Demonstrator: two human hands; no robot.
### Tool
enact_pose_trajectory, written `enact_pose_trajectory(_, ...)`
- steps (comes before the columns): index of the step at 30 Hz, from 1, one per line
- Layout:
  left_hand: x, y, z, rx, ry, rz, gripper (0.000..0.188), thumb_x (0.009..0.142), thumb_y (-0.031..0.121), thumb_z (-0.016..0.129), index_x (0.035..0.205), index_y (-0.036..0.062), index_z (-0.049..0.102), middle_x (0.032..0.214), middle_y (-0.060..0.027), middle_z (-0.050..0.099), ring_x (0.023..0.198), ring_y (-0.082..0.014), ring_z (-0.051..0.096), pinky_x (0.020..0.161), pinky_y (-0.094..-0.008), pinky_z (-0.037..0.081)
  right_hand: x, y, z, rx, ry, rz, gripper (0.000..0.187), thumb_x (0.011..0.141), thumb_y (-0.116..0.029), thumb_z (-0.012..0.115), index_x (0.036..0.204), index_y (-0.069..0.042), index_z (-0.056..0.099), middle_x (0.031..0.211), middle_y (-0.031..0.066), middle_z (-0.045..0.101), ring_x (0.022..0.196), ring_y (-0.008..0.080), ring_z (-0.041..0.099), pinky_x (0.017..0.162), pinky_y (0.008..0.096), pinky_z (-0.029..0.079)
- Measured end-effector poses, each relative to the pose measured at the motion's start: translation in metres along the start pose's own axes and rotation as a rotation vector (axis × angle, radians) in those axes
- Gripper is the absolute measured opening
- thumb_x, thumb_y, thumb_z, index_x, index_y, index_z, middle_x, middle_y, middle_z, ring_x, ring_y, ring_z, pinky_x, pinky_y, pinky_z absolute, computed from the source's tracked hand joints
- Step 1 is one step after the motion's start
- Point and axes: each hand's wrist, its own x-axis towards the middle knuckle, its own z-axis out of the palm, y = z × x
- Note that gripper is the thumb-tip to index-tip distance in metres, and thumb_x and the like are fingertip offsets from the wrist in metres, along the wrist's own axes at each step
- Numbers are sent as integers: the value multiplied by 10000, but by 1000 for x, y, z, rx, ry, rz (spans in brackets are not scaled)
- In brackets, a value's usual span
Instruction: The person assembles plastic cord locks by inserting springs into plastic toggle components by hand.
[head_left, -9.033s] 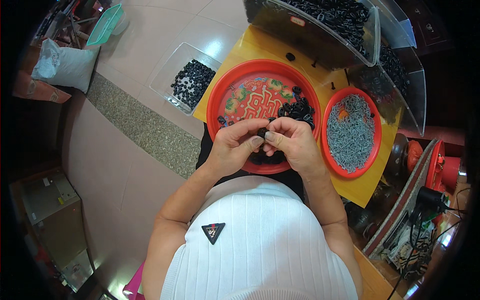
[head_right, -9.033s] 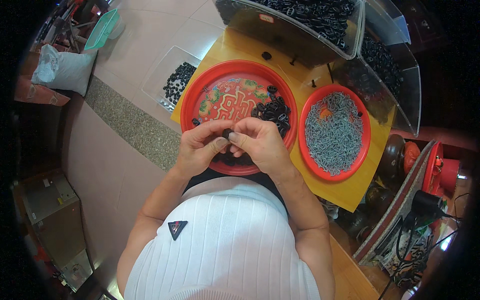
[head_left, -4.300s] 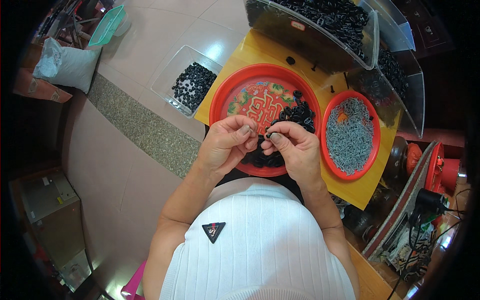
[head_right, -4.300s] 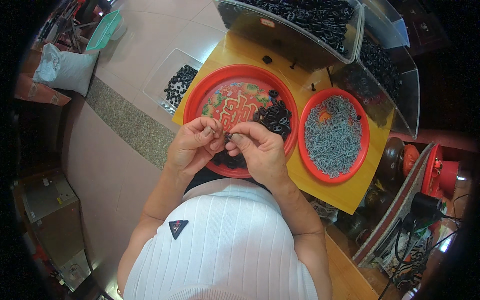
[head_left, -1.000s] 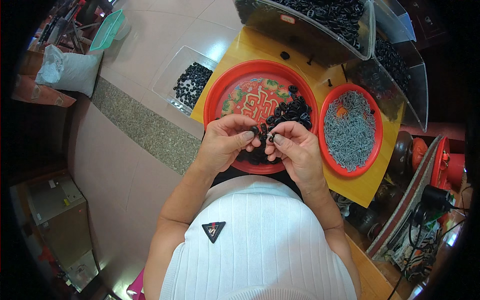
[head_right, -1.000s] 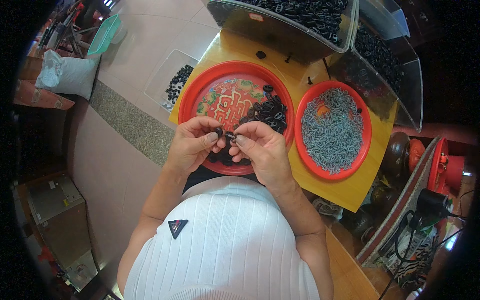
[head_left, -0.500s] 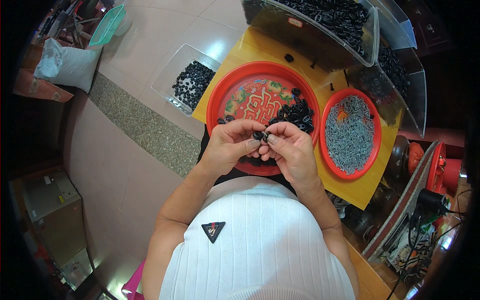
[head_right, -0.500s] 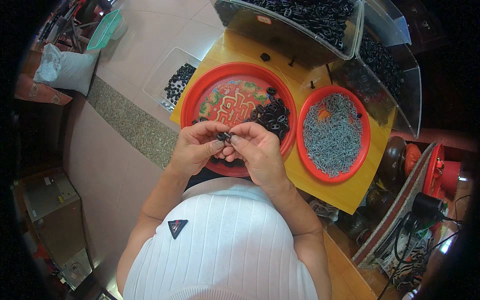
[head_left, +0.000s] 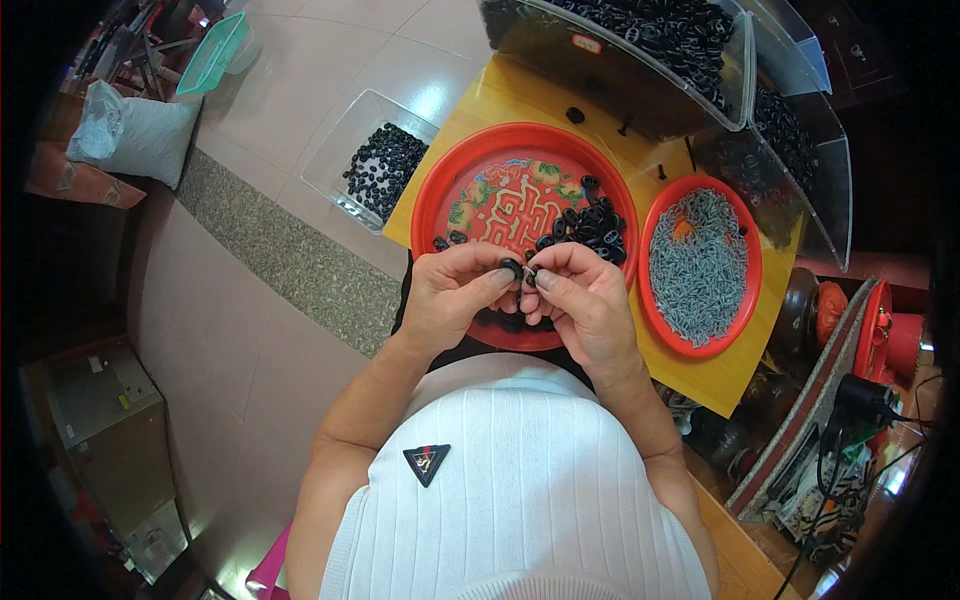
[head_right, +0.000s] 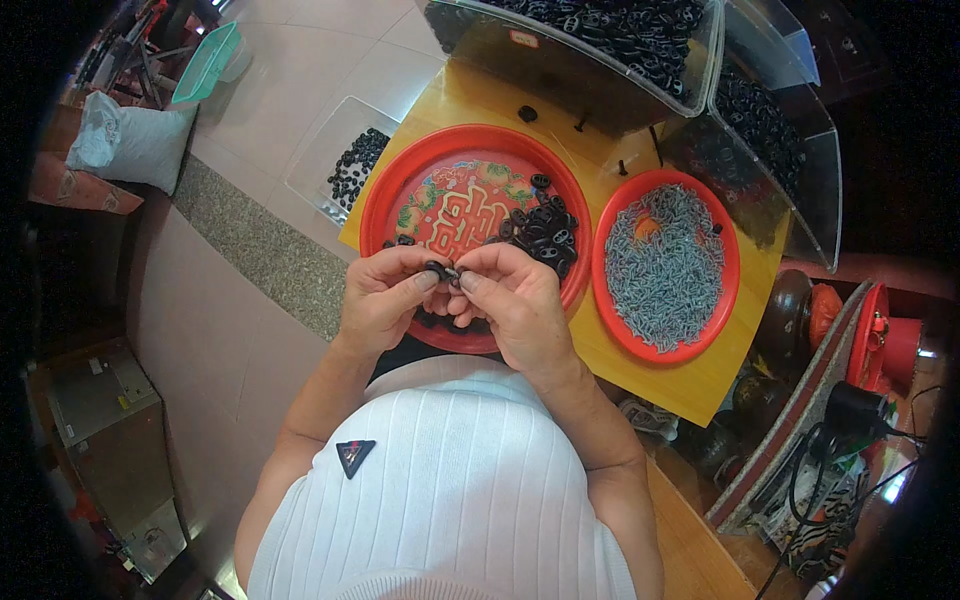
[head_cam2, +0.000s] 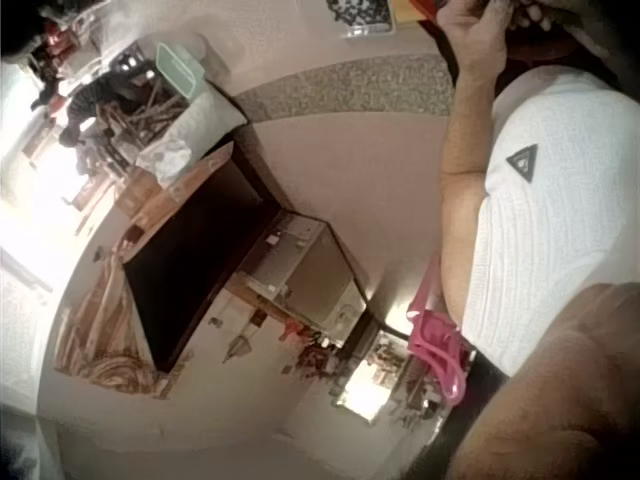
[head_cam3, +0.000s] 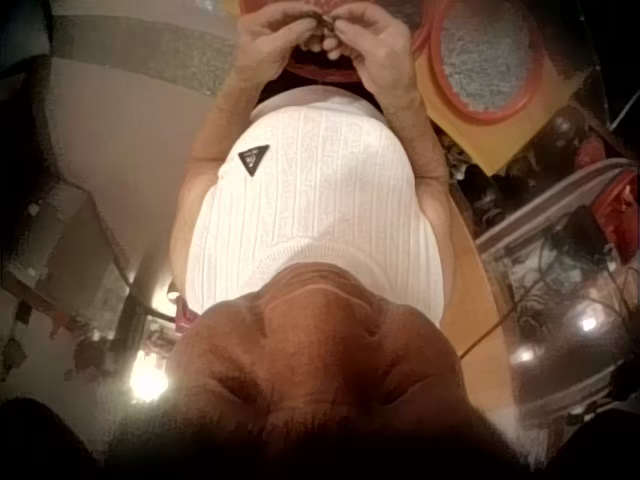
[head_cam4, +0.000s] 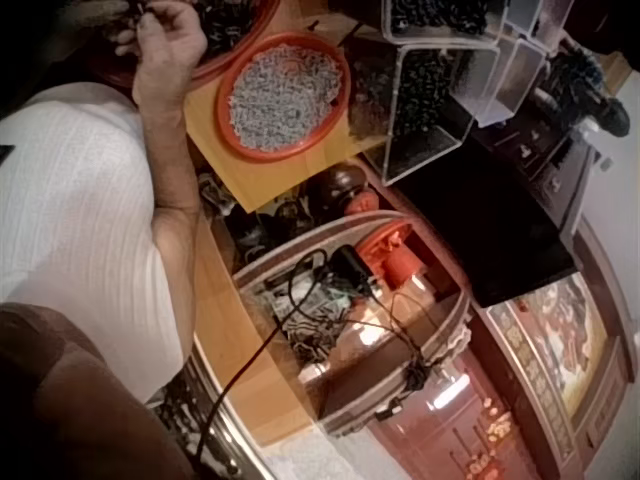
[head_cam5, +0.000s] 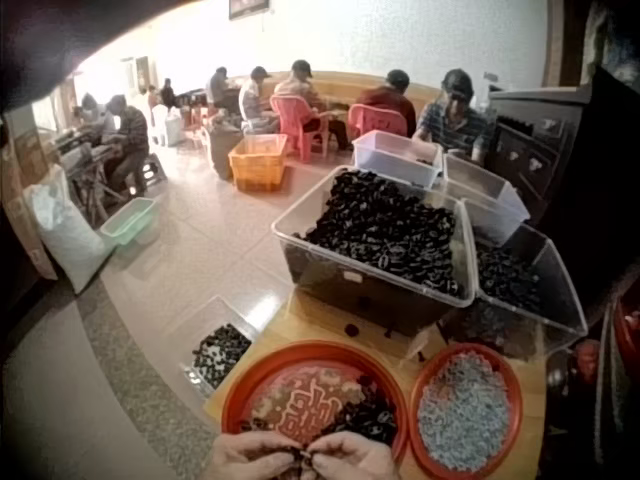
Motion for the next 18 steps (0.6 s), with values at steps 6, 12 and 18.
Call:
enact_pose_trajectory(6,2,-3,-2,-31,37,-27,156,797,1,554,944,-43,584,771,-95,614,616,-110,573,556,-220,479,1,-1,1,-36,1,-10,121,818,-27,517,930,16,533,780,89,595,642,111,574,537,199,470)
enact_pose_trajectory(12,4,3,-9,-178,31,6,218,777,-52,543,994,-36,556,769,-130,614,588,-148,586,528,-249,496,0,2,2,-43,29,12,112,814,-29,521,917,13,534,753,69,579,617,102,560,518,196,458)
enact_pose_trajectory(18,3,-1,-12,-166,-24,-3,271,745,-64,559,1010,-12,550,793,-126,594,624,-165,573,555,-254,479,0,-1,3,-121,82,-31,102,808,-30,524,900,13,537,742,61,572,603,93,549,504,193,447)
